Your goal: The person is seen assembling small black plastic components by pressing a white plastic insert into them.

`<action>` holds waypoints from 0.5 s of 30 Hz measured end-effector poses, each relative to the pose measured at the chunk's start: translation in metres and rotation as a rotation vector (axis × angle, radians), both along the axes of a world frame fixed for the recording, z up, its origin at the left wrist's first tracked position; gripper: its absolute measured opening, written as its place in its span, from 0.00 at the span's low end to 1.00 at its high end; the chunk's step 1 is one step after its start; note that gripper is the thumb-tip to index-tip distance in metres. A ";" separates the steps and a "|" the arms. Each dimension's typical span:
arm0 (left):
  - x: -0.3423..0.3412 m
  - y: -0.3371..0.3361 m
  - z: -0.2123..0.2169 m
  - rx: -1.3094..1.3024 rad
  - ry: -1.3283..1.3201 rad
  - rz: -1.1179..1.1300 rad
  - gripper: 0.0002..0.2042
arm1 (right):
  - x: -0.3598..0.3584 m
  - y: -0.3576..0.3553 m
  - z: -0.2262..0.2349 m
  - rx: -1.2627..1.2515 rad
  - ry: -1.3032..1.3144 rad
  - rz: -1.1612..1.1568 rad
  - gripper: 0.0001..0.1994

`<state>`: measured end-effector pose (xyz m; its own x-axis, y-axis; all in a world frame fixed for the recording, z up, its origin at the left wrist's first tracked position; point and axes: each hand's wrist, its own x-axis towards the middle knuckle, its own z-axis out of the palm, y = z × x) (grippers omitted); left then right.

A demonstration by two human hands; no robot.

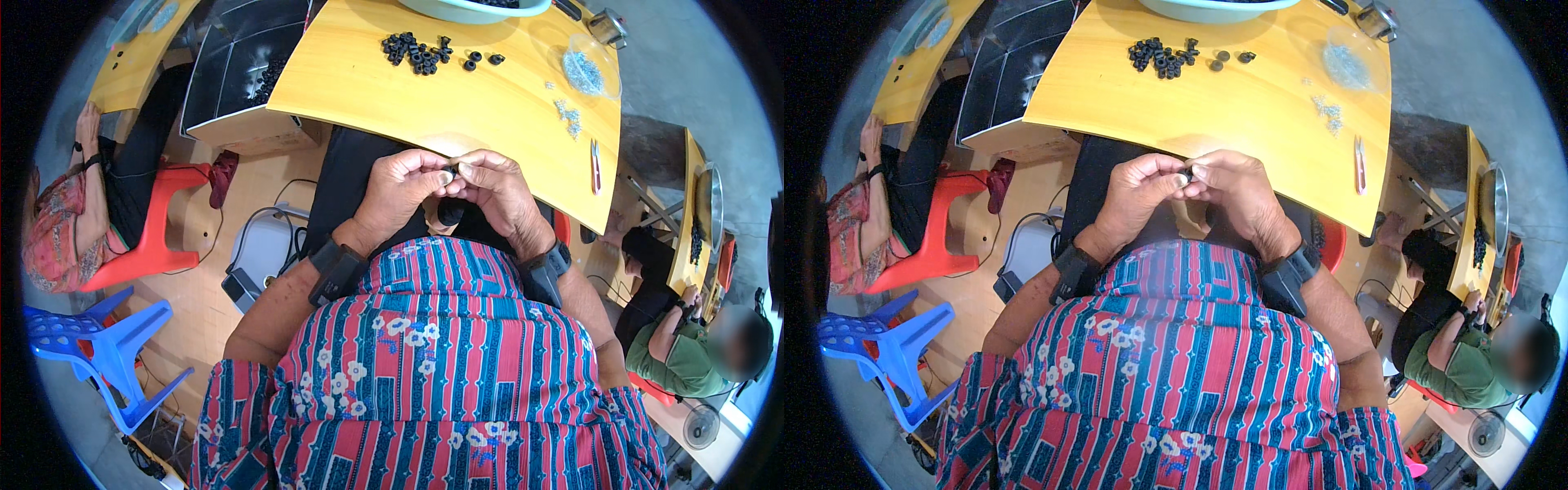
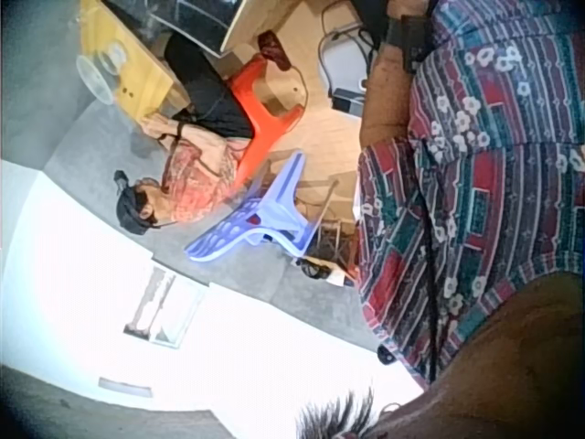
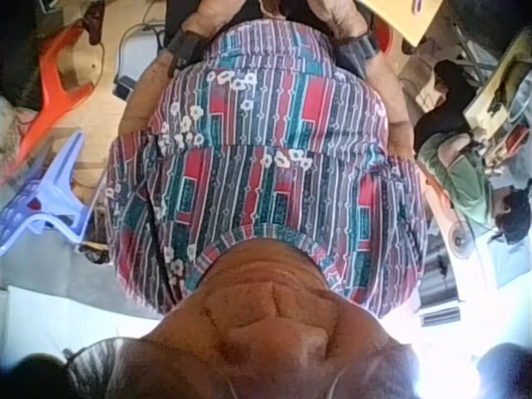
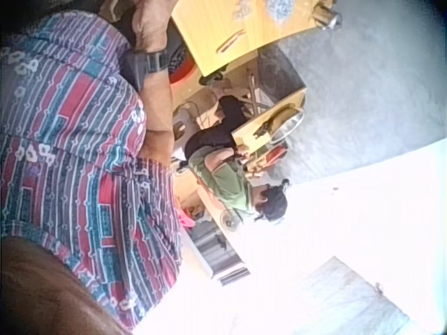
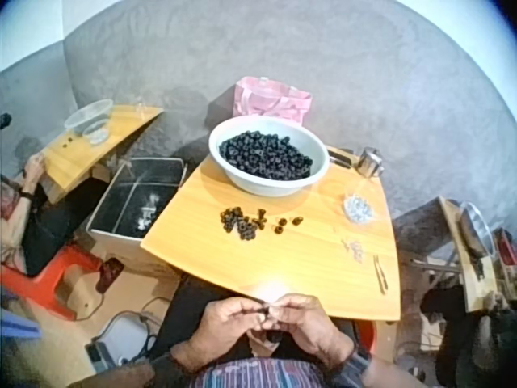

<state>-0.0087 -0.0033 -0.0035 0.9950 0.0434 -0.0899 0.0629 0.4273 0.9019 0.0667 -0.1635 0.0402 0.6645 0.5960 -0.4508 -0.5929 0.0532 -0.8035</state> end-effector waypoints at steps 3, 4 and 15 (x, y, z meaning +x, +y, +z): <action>-0.001 0.001 0.004 0.047 -0.003 -0.005 0.09 | 0.001 -0.001 0.002 0.007 0.039 0.011 0.07; 0.000 0.001 0.004 0.080 -0.007 -0.003 0.09 | 0.001 -0.001 0.003 0.007 0.038 0.011 0.07; 0.002 0.000 0.015 0.189 -0.132 0.096 0.06 | 0.005 -0.007 0.003 0.061 0.128 0.161 0.14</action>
<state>-0.0070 -0.0036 0.0115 0.9881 0.1420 0.0589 -0.0932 0.2488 0.9641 0.0712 -0.1701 0.0433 0.4980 0.7188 -0.4851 -0.6949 -0.0038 -0.7191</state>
